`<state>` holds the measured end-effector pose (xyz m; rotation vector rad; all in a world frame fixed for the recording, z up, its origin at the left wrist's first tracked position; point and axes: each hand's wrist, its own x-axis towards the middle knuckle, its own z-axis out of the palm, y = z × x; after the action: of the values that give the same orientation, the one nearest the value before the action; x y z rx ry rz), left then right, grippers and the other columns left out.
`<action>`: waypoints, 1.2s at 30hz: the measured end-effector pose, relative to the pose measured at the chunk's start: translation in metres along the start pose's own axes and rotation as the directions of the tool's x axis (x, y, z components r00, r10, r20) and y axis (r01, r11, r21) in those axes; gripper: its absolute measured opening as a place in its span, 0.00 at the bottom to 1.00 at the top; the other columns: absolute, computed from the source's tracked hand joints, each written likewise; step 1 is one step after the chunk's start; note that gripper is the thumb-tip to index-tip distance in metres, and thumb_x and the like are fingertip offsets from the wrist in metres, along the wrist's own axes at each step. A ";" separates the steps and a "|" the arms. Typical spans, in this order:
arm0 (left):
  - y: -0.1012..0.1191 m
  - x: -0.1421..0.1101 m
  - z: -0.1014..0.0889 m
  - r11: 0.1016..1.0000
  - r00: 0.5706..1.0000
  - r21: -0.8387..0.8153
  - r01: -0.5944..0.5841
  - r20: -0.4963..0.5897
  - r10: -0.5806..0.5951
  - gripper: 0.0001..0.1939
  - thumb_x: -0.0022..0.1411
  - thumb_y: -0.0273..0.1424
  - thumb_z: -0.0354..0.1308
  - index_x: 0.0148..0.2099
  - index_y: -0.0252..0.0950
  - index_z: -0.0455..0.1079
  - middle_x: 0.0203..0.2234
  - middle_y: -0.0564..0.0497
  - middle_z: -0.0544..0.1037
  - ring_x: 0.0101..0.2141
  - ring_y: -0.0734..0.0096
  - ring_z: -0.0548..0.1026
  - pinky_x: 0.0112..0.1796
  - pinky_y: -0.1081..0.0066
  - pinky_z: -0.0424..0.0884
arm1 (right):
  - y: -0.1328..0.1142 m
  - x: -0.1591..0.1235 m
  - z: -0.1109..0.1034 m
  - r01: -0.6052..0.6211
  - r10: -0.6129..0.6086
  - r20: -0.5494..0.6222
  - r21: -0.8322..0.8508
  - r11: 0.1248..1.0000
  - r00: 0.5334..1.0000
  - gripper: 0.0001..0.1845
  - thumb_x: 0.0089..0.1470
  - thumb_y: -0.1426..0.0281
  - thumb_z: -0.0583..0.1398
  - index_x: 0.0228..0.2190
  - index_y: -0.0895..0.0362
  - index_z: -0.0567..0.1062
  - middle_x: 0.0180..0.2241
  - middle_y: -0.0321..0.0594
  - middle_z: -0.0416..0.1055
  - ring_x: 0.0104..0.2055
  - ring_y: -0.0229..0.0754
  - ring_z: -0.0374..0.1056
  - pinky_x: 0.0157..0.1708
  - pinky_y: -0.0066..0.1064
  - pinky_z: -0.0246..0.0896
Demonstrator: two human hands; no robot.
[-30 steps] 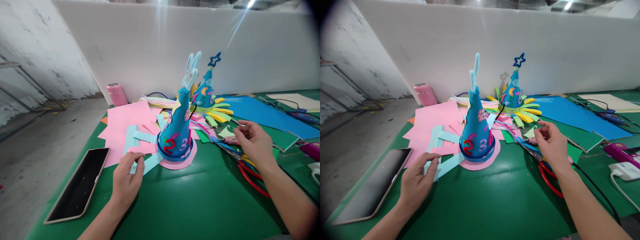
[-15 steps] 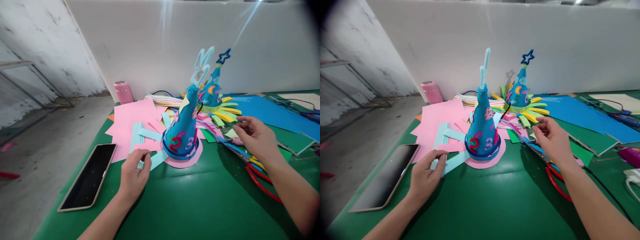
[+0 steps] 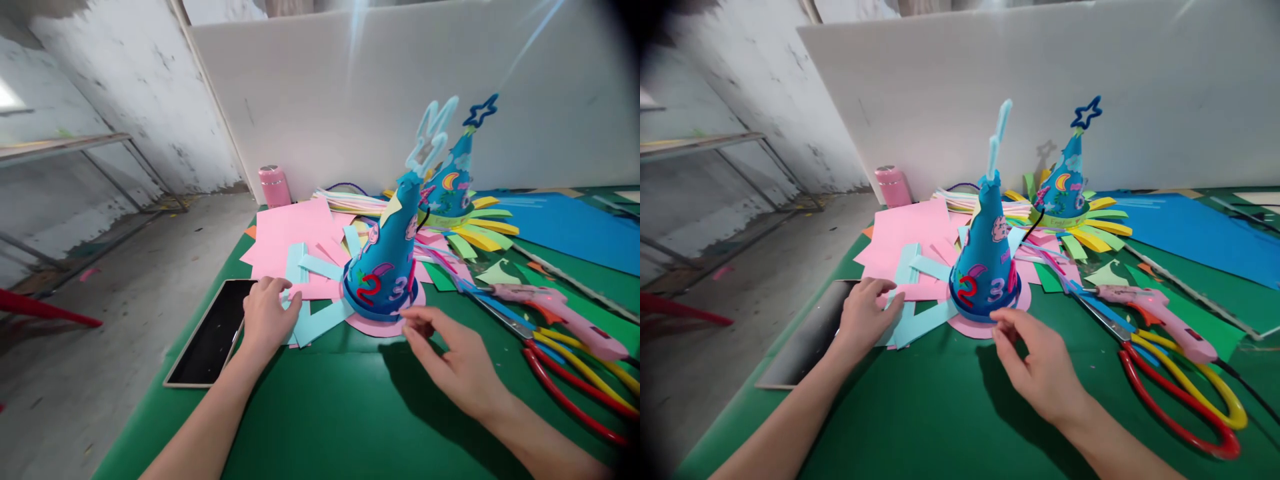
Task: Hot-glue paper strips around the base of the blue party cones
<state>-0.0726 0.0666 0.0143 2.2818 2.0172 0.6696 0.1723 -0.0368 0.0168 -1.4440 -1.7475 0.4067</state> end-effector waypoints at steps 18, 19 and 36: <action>0.004 0.010 -0.009 0.955 0.951 0.271 -0.119 0.307 0.031 0.30 0.49 0.42 0.48 0.53 0.34 0.57 0.42 0.40 0.68 0.44 0.51 0.65 0.37 0.59 0.61 | -0.002 -0.016 0.014 0.264 -0.274 0.446 0.086 0.961 0.852 0.09 0.53 0.73 0.51 0.35 0.55 0.68 0.26 0.36 0.69 0.27 0.36 0.61 0.28 0.28 0.52; 0.004 0.010 -0.010 0.954 0.949 0.277 -0.115 0.313 0.023 0.29 0.49 0.41 0.48 0.53 0.34 0.57 0.42 0.40 0.68 0.44 0.51 0.65 0.37 0.59 0.61 | -0.001 -0.016 0.014 0.263 -0.274 0.447 0.087 0.961 0.852 0.09 0.53 0.73 0.50 0.35 0.55 0.68 0.26 0.36 0.69 0.27 0.36 0.61 0.28 0.28 0.52; 0.004 0.014 -0.014 0.941 0.944 0.318 -0.117 0.330 0.006 0.31 0.50 0.47 0.44 0.52 0.32 0.57 0.40 0.38 0.68 0.42 0.48 0.66 0.35 0.58 0.62 | 0.000 -0.016 0.013 0.247 -0.259 0.466 0.087 0.965 0.846 0.09 0.54 0.73 0.50 0.35 0.55 0.69 0.27 0.37 0.69 0.28 0.37 0.62 0.28 0.28 0.52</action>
<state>-0.0727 0.0754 0.0323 2.4335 2.0260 -0.0644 0.1622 -0.0480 0.0030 -1.1294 -2.2841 0.6792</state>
